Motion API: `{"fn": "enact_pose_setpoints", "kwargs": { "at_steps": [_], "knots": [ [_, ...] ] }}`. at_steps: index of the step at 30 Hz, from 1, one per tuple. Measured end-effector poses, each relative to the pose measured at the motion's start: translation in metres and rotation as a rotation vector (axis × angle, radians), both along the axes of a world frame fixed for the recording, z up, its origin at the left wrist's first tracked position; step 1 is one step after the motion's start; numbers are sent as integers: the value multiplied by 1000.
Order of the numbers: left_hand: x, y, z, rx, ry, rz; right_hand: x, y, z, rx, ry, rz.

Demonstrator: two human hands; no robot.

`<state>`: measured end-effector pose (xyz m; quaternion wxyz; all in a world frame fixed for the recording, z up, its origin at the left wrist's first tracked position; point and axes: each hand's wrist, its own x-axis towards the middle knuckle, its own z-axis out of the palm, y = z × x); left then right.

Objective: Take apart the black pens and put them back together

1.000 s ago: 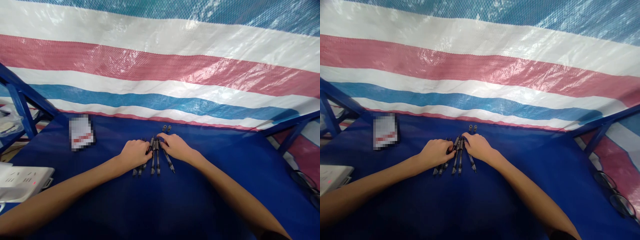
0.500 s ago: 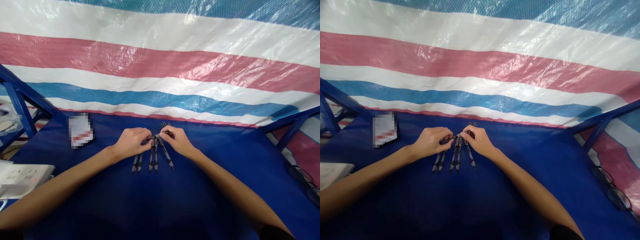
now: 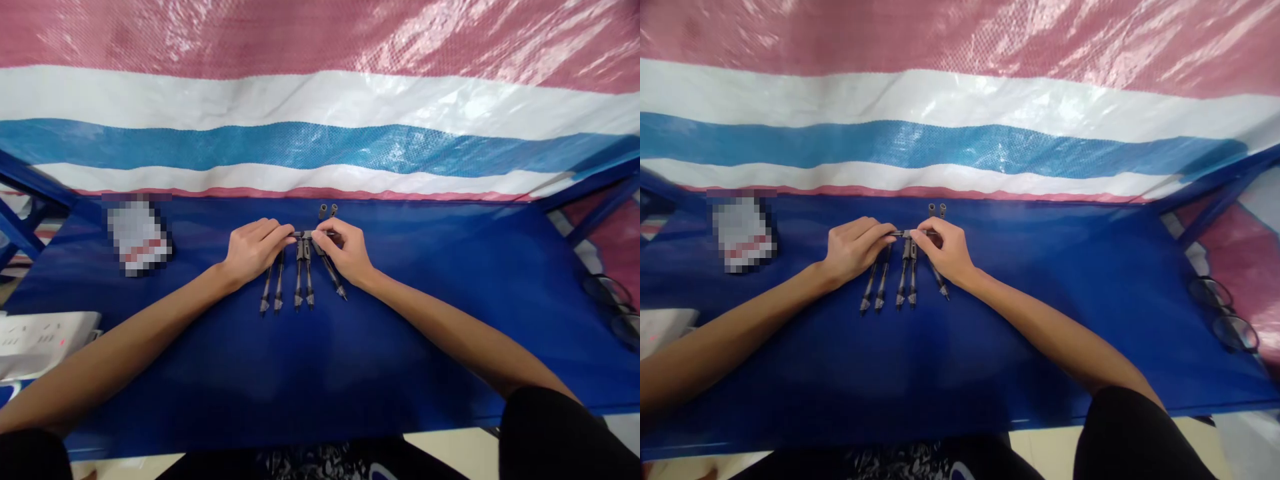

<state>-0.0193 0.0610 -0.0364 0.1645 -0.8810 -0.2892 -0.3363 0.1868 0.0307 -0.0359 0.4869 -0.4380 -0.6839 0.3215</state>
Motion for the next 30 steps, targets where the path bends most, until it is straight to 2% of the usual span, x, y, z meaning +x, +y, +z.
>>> {"fn": "enact_pose_setpoints", "kwargs": {
  "at_steps": [7,16,25,30],
  "knots": [
    [0,5,-1,18,-38,-29,1,2,-4,-21,-19,9],
    [-2,1,-4,-54,-53,-77,0,0,-4,9,-45,-2],
    [-1,-9,-2,-29,-78,-97,0,-4,1,10,22,69],
    [-1,-10,-2,-72,-98,-128,0,-5,1,15,24,79]
  ]
}}
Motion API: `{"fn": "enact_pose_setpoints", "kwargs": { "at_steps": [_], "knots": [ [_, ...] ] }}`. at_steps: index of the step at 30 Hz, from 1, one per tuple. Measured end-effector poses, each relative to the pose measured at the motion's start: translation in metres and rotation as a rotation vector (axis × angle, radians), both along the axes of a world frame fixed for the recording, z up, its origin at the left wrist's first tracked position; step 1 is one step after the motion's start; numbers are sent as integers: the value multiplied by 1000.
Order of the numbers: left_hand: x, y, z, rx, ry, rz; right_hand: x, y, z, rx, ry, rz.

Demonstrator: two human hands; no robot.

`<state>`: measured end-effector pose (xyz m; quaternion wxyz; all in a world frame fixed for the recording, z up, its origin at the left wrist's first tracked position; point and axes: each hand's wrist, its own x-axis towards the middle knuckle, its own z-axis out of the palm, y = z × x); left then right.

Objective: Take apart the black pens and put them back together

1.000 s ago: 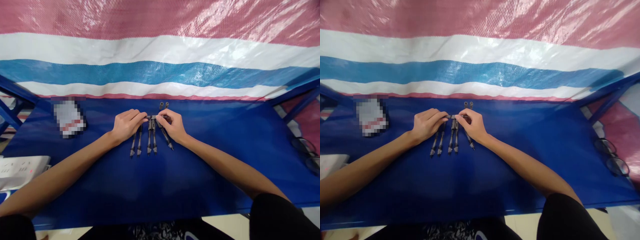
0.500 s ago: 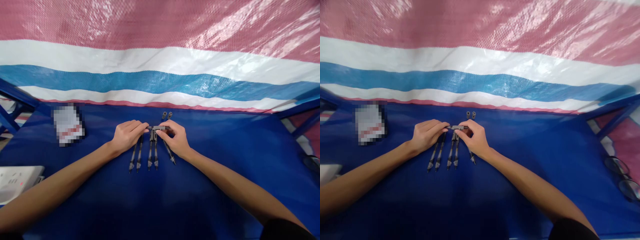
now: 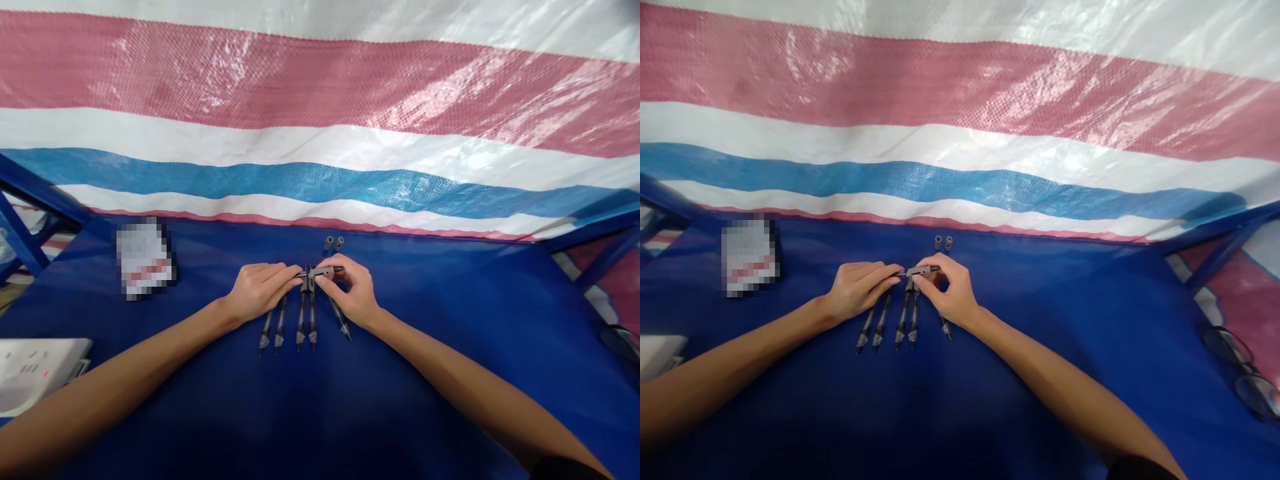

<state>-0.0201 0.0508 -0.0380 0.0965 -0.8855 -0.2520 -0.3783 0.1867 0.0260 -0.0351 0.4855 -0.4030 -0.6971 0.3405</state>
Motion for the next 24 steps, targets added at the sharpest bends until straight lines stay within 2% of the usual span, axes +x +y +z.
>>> {"fn": "enact_pose_setpoints", "kwargs": {
  "at_steps": [9,13,20,24],
  "knots": [
    [-1,0,-1,-97,8,3,-1,-1,0,85,-2,-19],
    [0,2,-1,-78,18,33,-1,0,3,144,-69,-58],
    [-1,3,-3,-23,-9,41,11,11,22,393,-501,43],
    [-1,0,-1,11,-34,14,15,13,30,383,-632,137]
  ]
}}
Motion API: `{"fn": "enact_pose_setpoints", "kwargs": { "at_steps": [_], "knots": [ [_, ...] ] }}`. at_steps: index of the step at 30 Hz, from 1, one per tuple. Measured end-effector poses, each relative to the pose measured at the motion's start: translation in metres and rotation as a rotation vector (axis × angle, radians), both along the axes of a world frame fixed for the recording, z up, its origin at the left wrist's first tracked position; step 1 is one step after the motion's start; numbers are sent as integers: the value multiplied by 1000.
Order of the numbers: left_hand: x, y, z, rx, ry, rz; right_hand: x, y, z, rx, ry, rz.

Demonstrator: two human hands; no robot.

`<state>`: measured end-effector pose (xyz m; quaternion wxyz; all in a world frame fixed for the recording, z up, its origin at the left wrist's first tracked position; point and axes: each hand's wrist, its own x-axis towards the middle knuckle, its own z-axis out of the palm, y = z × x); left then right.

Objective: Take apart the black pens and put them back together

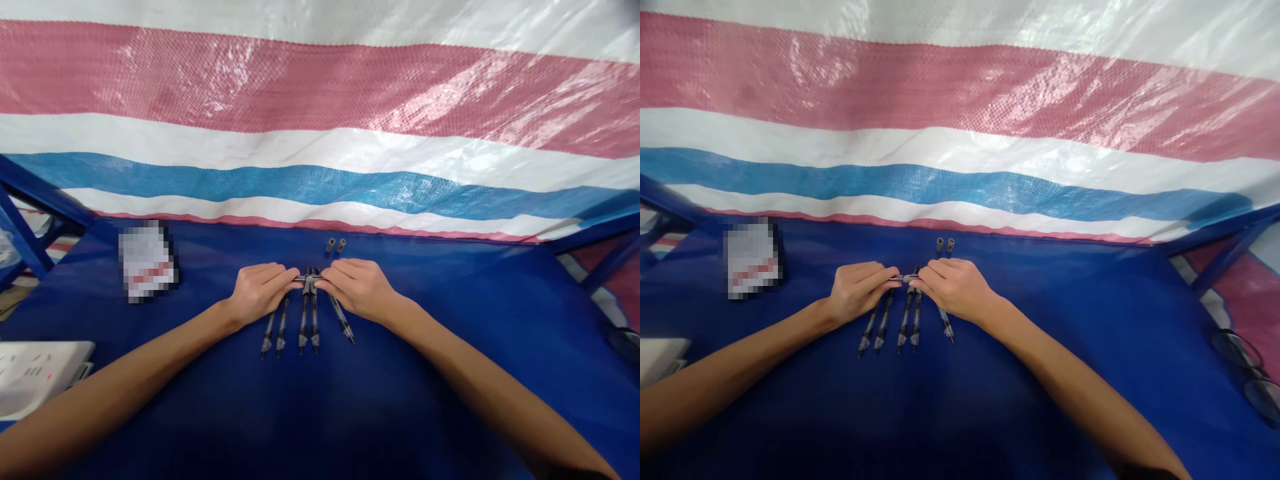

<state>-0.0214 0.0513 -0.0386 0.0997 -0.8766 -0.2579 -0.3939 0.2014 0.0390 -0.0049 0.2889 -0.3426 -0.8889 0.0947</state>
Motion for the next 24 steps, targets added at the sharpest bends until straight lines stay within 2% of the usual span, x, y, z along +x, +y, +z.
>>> {"fn": "enact_pose_setpoints", "kwargs": {
  "at_steps": [3,6,11,20,22,24],
  "knots": [
    [0,-3,3,50,-13,-9,-1,-2,2,-68,-1,1],
    [-1,-5,4,108,-17,-13,-5,-6,4,-212,25,-40],
    [-3,-6,4,160,5,-3,-9,-9,13,-586,138,-102],
    [-7,-6,3,258,53,-30,-6,-9,9,-1356,500,-8],
    [-6,-5,5,294,73,-36,-7,-9,8,-1462,533,-4],
    [-5,-6,9,301,82,-52,-7,-9,8,-1481,512,-7]
  ]
}}
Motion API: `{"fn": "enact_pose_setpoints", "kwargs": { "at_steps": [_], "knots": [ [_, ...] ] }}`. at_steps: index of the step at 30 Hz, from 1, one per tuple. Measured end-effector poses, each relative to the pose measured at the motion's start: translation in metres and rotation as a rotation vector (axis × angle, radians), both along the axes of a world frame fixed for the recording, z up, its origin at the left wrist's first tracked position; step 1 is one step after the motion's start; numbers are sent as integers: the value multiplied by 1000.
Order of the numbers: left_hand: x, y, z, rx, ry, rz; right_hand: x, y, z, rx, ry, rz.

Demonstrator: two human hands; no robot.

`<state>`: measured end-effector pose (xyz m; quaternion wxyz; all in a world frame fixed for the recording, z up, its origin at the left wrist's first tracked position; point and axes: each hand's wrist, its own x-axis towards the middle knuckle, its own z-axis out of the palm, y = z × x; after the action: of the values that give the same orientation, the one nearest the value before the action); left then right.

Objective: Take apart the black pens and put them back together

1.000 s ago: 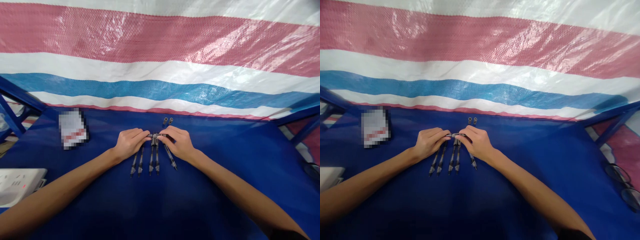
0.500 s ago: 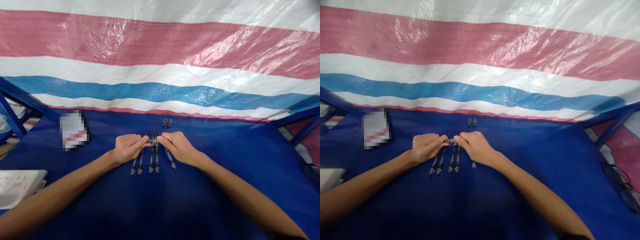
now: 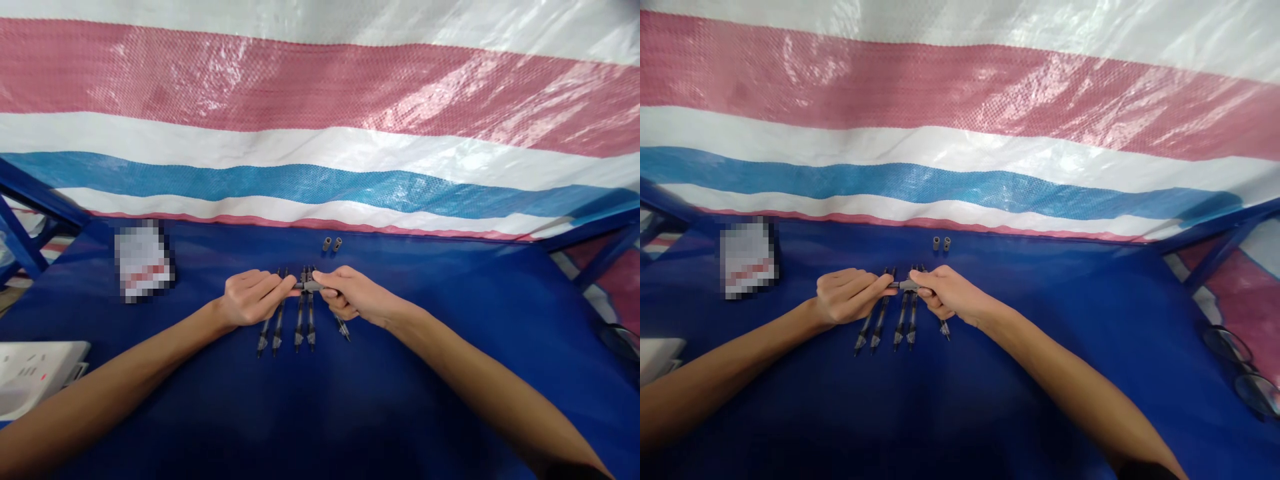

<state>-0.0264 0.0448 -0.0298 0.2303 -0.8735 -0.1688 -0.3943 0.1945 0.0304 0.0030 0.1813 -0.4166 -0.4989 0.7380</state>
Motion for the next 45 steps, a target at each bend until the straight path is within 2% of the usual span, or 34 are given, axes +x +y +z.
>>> {"fn": "enact_pose_setpoints", "kwargs": {
  "at_steps": [2,3,7,9,11,15,19,22,25,30,35,40,45],
  "knots": [
    [3,-2,7,-98,5,3,1,1,2,118,-65,17],
    [4,-4,11,-194,5,20,2,1,4,238,-119,13],
    [10,-8,36,-743,30,129,6,1,15,882,-380,-73],
    [12,-9,49,-998,74,130,8,-1,17,1150,-442,-39],
    [12,-10,59,-1171,62,106,8,-2,15,1387,-477,48],
    [10,-13,73,-1350,68,74,10,-3,11,1790,-573,154],
    [7,-16,85,-1408,132,90,11,-3,15,2012,-573,103],
    [5,-19,93,-1407,136,79,10,-6,22,2026,-564,91],
    [4,-23,98,-1330,138,69,10,-9,28,1986,-548,94],
    [1,-29,97,-1105,157,48,11,-12,34,1891,-507,112],
    [0,-28,90,-875,96,7,13,-11,36,1776,-470,124],
    [-3,-26,83,-621,103,-5,13,-9,36,1573,-379,165],
    [-4,-25,82,-341,135,22,13,-9,36,1380,-279,175]
  ]
}}
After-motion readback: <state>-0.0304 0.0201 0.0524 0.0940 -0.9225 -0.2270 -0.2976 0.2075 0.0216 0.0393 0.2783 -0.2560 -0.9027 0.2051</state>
